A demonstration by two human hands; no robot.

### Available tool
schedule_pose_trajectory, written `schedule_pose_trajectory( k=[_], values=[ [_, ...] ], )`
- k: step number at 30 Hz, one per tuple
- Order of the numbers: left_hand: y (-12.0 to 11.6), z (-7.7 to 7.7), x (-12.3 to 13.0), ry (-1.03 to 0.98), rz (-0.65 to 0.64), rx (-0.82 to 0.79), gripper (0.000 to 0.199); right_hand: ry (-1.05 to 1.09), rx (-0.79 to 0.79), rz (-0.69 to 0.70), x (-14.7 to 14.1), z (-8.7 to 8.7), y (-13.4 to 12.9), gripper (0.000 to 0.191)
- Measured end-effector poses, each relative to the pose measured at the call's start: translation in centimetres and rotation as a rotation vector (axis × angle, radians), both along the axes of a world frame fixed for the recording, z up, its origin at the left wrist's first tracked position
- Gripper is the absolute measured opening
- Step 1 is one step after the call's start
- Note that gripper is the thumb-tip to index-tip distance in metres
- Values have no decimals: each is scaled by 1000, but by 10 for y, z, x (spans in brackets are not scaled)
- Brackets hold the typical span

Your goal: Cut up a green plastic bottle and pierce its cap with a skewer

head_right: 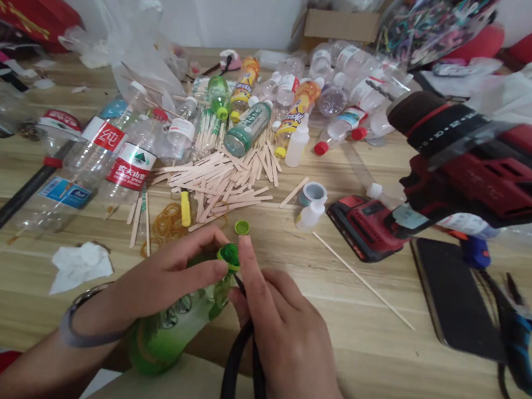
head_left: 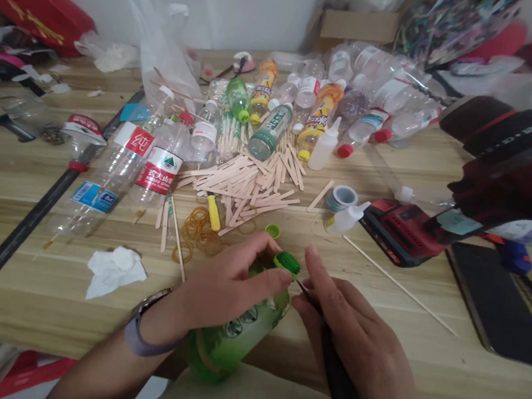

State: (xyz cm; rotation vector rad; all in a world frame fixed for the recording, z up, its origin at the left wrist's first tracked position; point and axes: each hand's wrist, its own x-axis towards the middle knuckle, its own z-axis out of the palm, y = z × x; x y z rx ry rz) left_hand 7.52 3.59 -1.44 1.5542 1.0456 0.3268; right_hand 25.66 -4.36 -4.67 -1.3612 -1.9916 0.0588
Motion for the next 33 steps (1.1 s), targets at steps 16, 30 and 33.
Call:
schedule_pose_trajectory(
  k=[16, 30, 33],
  values=[
    [-7, 7, 0, 32, -155, 105, 22, -139, 66, -6, 0, -3, -2, 43],
    [-19, 14, 1, 79, -94, 180, 26, -33, 93, 30, -3, 1, -5, 34],
    [-7, 9, -4, -43, -112, -36, 28, 9, 123, 73, 0, 0, -4, 34]
  ],
)
